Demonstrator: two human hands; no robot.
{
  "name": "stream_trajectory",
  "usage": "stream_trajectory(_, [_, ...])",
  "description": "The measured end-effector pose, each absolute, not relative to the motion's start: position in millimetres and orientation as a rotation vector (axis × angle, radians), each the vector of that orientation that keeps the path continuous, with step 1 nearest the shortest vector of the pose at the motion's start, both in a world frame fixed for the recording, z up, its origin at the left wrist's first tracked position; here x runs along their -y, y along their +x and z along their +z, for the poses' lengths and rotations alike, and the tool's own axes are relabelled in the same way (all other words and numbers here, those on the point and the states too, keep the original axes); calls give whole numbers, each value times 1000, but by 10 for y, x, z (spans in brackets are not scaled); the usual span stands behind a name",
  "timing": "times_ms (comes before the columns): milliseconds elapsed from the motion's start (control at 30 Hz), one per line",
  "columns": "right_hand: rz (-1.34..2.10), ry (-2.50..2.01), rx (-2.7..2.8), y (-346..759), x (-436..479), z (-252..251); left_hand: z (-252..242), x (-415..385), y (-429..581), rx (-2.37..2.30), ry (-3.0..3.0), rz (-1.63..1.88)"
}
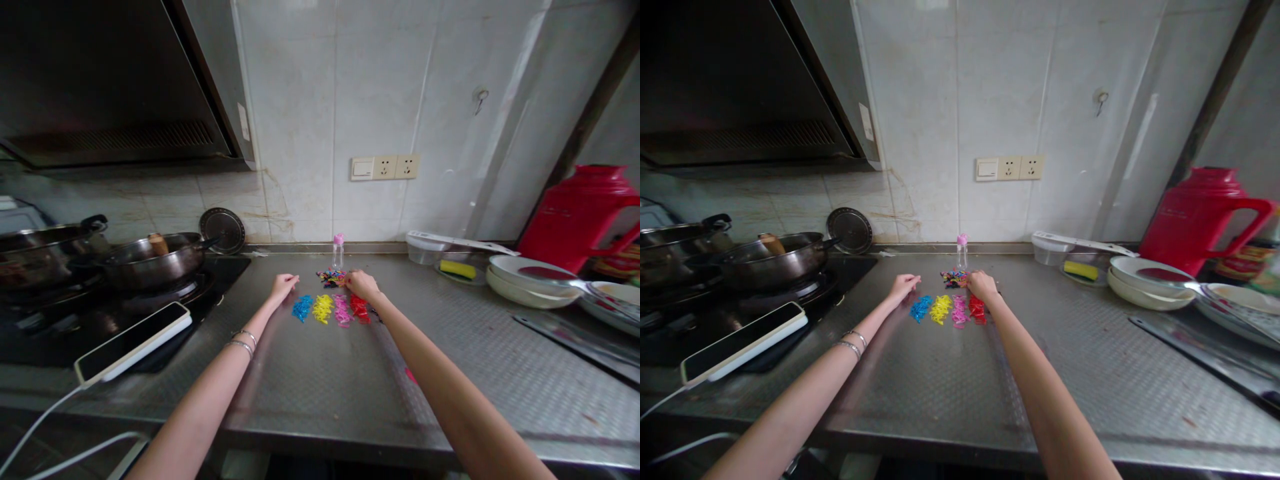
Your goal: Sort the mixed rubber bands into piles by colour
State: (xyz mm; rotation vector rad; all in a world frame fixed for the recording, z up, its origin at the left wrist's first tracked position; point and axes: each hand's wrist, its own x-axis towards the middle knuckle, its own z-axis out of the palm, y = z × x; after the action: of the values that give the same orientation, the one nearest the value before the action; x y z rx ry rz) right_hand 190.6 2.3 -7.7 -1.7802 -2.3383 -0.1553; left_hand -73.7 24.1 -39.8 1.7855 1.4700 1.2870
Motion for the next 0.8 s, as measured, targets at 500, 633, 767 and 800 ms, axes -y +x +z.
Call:
stream_trajectory(500, [-54,-1703,2395,1880,14,-32,-403,-236,-740,-1464,1780,1292])
stream_trajectory(633, [-49,-1689,2394,1878,12,-40,-385,-222,-730,-1463,1776,1293])
stream_trajectory(767, [-44,-1747,2359,1878,9,-37,-377,-210,-725,-1464,1775,1299])
stream_trajectory(800, [-45,-1758,2355,1878,10,-36,-377,-207,-725,-1465,1773,1299])
